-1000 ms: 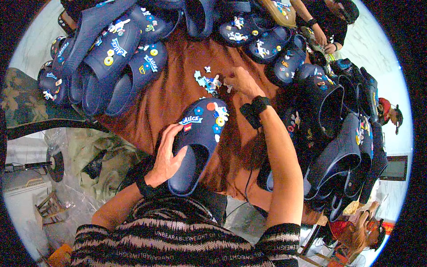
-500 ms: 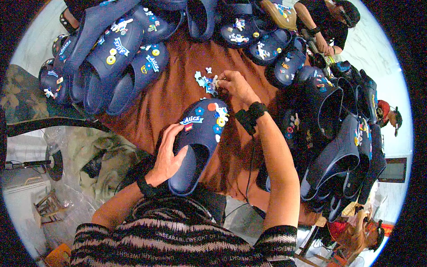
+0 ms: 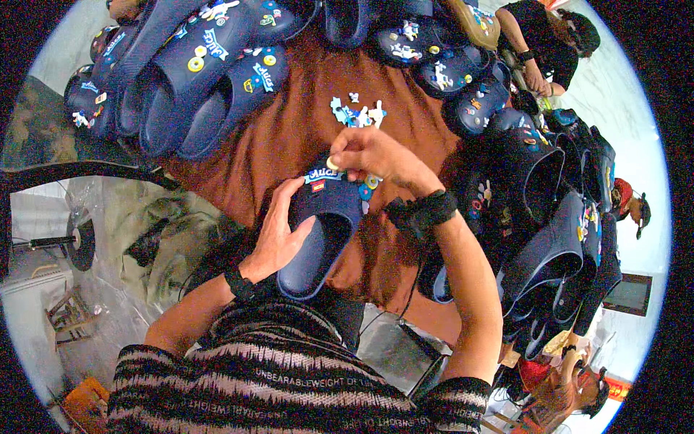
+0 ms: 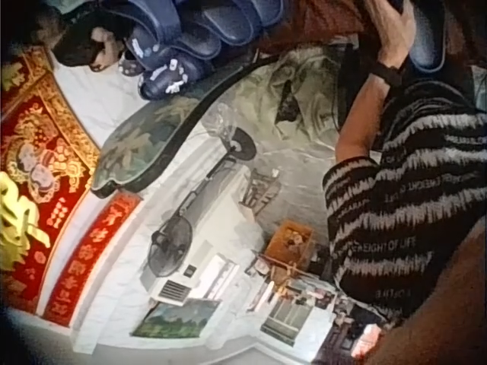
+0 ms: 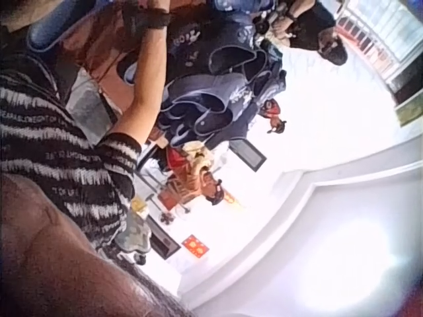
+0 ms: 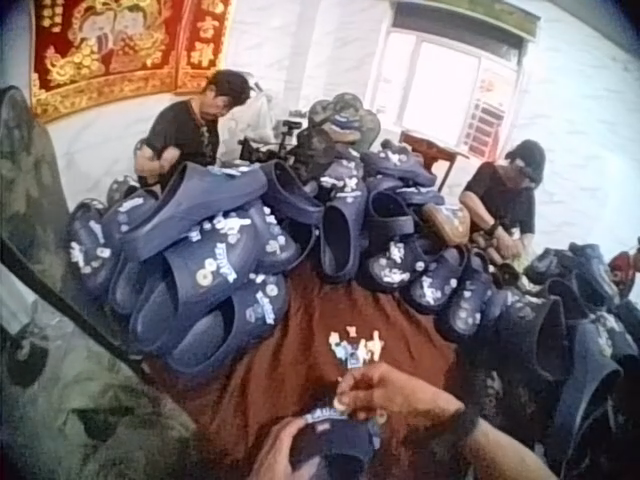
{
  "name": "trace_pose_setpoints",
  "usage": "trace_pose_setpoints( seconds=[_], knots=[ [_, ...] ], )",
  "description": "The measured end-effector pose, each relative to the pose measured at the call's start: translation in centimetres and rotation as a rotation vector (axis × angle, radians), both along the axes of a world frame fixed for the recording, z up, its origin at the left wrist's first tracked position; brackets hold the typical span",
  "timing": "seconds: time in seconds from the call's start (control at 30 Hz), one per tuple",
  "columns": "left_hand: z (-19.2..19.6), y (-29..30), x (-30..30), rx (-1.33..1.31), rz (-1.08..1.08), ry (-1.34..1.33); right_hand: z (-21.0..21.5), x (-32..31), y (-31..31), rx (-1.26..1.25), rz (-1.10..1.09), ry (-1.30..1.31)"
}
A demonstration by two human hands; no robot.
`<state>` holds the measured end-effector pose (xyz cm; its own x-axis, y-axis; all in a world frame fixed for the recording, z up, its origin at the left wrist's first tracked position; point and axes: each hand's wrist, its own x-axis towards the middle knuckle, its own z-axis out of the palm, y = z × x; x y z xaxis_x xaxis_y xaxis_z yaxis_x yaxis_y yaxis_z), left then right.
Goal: Attaching decorative charms to blue clogs.
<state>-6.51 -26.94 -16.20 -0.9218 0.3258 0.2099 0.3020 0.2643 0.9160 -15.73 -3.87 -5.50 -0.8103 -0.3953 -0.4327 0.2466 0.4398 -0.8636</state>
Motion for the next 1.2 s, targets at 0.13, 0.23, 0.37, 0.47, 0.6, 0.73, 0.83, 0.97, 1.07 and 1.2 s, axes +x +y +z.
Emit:
trace_pose_setpoints(
  seconds=[0.13,0.23,0.37,0.47,0.6,0.73,0.83,0.97,1.07,1.2],
  knots=[
    [0.0,0.1,0.0,0.004,-0.005,-0.015,-0.6,1.0,-2.2,0.077,0.066,-0.024],
    [-0.2,0.2,0.1,0.015,-0.005,-0.02,-0.7,1.1,-3.4,0.191,0.136,-0.024],
    [-0.3,0.1,0.2,-0.002,0.004,-0.005,0.1,1.3,-4.5,0.388,0.238,0.054],
    [-0.4,0.1,0.2,-0.007,-0.002,0.004,1.0,0.8,-4.9,0.481,0.293,0.083],
    [-0.5,0.1,0.2,-0.016,-0.011,0.019,0.8,0.0,-4.7,0.486,0.382,-0.009],
    [-0.5,0.0,0.2,-0.017,-0.01,0.011,0.4,-0.2,-4.8,0.545,0.491,0.092],
    [-0.5,0.0,0.2,-0.014,-0.009,0.007,0.2,0.0,-4.9,0.676,0.583,0.352],
    [-0.6,0.1,0.2,-0.01,-0.016,0.008,0.0,-0.6,-5.5,0.794,0.631,0.253],
    [-0.3,0.1,0.1,0.012,-0.016,0.002,0.0,-1.0,-6.7,0.891,0.691,0.14],
    [-0.6,0.2,0.1,0.014,-0.006,0.044,-0.1,0.1,-7.8,0.982,0.751,0.337]
  ],
)
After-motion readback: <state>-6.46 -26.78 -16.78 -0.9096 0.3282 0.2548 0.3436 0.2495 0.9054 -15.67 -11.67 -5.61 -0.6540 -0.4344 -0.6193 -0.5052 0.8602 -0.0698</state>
